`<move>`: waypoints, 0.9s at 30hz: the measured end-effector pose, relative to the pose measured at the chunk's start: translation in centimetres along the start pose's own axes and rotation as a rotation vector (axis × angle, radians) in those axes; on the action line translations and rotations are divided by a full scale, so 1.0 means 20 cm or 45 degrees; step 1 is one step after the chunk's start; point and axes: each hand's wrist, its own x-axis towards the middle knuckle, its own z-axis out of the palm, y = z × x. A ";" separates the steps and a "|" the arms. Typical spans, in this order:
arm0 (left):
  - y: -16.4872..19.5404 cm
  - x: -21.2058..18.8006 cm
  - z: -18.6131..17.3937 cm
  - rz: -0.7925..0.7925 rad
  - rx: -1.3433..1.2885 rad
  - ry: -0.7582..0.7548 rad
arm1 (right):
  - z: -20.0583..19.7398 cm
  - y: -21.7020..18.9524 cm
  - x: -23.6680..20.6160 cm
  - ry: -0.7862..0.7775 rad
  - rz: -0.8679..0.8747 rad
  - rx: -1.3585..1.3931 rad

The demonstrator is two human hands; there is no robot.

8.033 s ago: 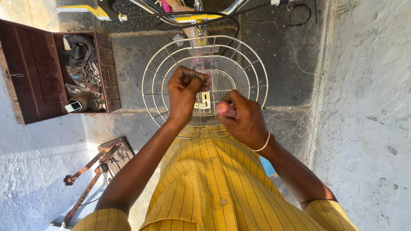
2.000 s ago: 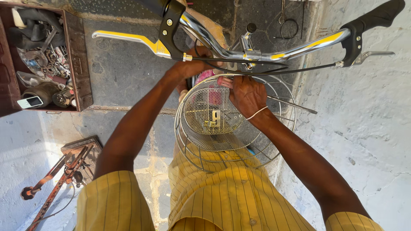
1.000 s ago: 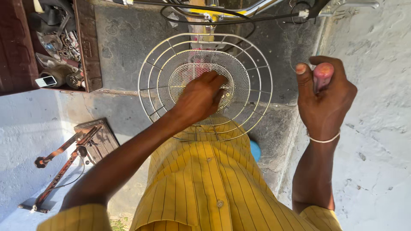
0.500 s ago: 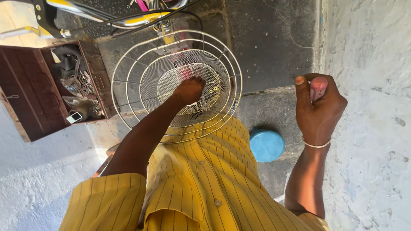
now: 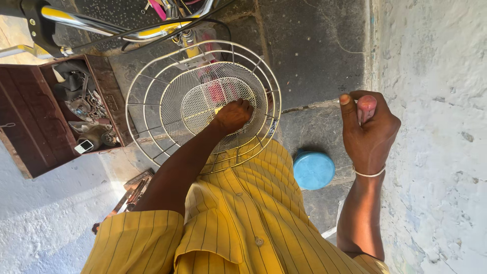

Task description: The person uses a hammer to shape a wire bicycle basket, then picks up a screwdriver and screws to attach the basket to the bicycle handlebars. The person tightens the screws to secure the basket in place.

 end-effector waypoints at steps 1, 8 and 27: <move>0.01 0.00 0.01 -0.063 -0.021 -0.019 | 0.00 -0.02 0.00 -0.010 -0.001 -0.002; 0.02 0.06 -0.25 -0.771 -1.249 0.244 | 0.06 -0.18 0.00 -0.190 -0.146 0.035; 0.26 -0.40 -1.25 -1.001 -2.996 0.984 | 0.45 -0.49 -0.03 -0.559 -0.850 -0.009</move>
